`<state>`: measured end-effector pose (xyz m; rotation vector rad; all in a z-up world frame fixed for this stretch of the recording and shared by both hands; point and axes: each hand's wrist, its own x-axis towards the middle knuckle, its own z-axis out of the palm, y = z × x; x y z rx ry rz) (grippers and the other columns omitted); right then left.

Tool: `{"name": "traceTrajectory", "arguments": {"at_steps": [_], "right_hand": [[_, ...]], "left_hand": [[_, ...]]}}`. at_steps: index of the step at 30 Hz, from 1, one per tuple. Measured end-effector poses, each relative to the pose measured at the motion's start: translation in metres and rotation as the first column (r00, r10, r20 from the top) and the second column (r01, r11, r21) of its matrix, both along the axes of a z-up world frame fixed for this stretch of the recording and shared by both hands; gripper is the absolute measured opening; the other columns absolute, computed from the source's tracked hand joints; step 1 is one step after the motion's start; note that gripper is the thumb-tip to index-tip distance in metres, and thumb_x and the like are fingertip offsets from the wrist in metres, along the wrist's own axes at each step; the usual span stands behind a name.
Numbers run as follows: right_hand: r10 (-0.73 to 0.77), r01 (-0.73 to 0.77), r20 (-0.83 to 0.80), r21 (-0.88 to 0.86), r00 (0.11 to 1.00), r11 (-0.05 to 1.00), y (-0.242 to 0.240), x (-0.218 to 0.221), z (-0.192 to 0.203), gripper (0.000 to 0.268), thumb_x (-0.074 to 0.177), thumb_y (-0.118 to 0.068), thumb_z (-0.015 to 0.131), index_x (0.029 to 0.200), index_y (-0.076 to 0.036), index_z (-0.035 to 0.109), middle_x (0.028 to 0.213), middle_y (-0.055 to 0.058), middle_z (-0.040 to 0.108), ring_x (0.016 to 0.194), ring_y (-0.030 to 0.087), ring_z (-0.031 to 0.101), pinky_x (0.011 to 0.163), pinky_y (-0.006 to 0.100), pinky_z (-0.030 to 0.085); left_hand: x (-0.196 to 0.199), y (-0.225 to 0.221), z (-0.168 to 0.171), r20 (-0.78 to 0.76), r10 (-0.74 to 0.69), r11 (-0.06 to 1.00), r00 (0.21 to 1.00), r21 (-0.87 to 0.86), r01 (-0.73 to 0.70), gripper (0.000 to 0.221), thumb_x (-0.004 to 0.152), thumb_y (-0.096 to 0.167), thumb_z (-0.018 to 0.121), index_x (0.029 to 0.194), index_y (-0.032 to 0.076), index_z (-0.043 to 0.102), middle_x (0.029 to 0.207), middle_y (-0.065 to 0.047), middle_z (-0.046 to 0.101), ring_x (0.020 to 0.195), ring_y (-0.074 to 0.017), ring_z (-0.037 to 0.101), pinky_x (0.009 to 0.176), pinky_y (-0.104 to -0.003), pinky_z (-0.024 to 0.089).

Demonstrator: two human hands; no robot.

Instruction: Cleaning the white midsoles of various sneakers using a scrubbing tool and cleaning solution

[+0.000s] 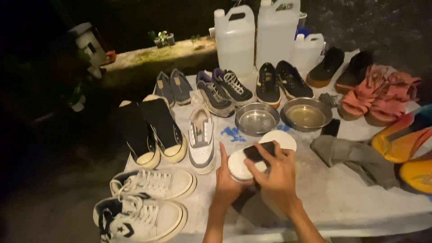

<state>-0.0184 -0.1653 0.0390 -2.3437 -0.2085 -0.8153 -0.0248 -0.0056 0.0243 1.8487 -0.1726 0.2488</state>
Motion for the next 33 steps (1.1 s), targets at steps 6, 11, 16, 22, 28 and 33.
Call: {"name": "traceTrajectory", "arguments": {"at_steps": [6,11,16,22,28,33], "right_hand": [[0.107,-0.106,0.374,-0.023,0.921,0.994,0.036,-0.037,0.017,0.049,0.077,-0.041,0.087,0.119,-0.019,0.076,0.131,0.018,0.062,0.092,0.034,0.052,0.085,0.045,0.053],[-0.039,0.046,-0.111,0.063,0.993,0.997,0.0,-0.006,-0.004,0.057,0.08,-0.06,0.07,0.13,-0.032,0.074,0.143,0.029,0.054,0.113,0.04,0.047,0.103,0.049,0.037],[0.053,0.006,-0.365,0.161,0.929,0.987,0.013,-0.036,0.038,0.066,0.083,-0.06,0.063,0.143,-0.034,0.062,0.16,0.02,0.036,0.137,0.037,0.033,0.111,0.059,0.028],[-0.009,0.003,-0.139,-0.041,0.99,0.999,-0.022,0.003,-0.022,0.059,0.082,-0.063,0.064,0.137,-0.041,0.066,0.153,0.021,0.048,0.123,0.043,0.046,0.104,0.054,0.041],[0.157,-0.171,0.336,0.013,0.929,0.985,0.008,-0.031,0.0,0.048,0.084,-0.035,0.08,0.127,-0.015,0.072,0.14,0.031,0.057,0.118,0.044,0.055,0.101,0.054,0.047],[-0.102,0.103,-0.019,0.075,0.995,0.992,-0.016,-0.017,-0.004,0.05,0.084,-0.044,0.073,0.131,-0.027,0.072,0.144,0.026,0.052,0.121,0.042,0.048,0.104,0.051,0.039]], "left_hand": [[-0.01,-0.002,0.019,-0.202,0.033,0.994,0.979,0.109,-0.011,0.131,0.073,0.03,0.081,0.165,0.029,-0.013,0.081,0.0,0.074,0.079,-0.018,0.069,0.087,-0.031,0.055],[0.002,0.002,0.006,-0.255,0.06,0.995,0.965,0.092,-0.038,0.143,0.061,0.046,0.088,0.164,0.037,-0.01,0.126,-0.013,0.067,0.123,-0.0289,0.056,0.1,-0.042,0.047],[0.012,0.001,0.005,-0.219,0.051,0.998,0.974,0.047,-0.042,0.15,0.055,0.036,0.095,0.165,0.032,-0.006,0.118,-0.012,0.078,0.115,-0.0278,0.074,0.095,-0.037,0.057],[0.01,-0.001,-0.01,0.015,0.063,0.997,0.998,0.048,-0.064,0.147,0.055,0.049,0.095,0.165,0.019,0.002,0.116,-0.008,0.079,0.113,-0.0202,0.073,0.095,-0.032,0.054],[0.031,0.006,-0.036,-0.155,0.104,0.971,0.982,0.228,-0.067,0.145,0.057,0.064,0.08,0.164,0.034,-0.013,0.08,-0.009,0.076,0.081,-0.0303,0.076,0.068,-0.038,0.054],[0.004,-0.004,0.001,-0.096,0.089,0.995,0.991,0.06,-0.083,0.146,0.055,0.038,0.094,0.166,0.024,0.001,0.117,-0.004,0.079,0.116,-0.0188,0.071,0.098,-0.031,0.052]]}}
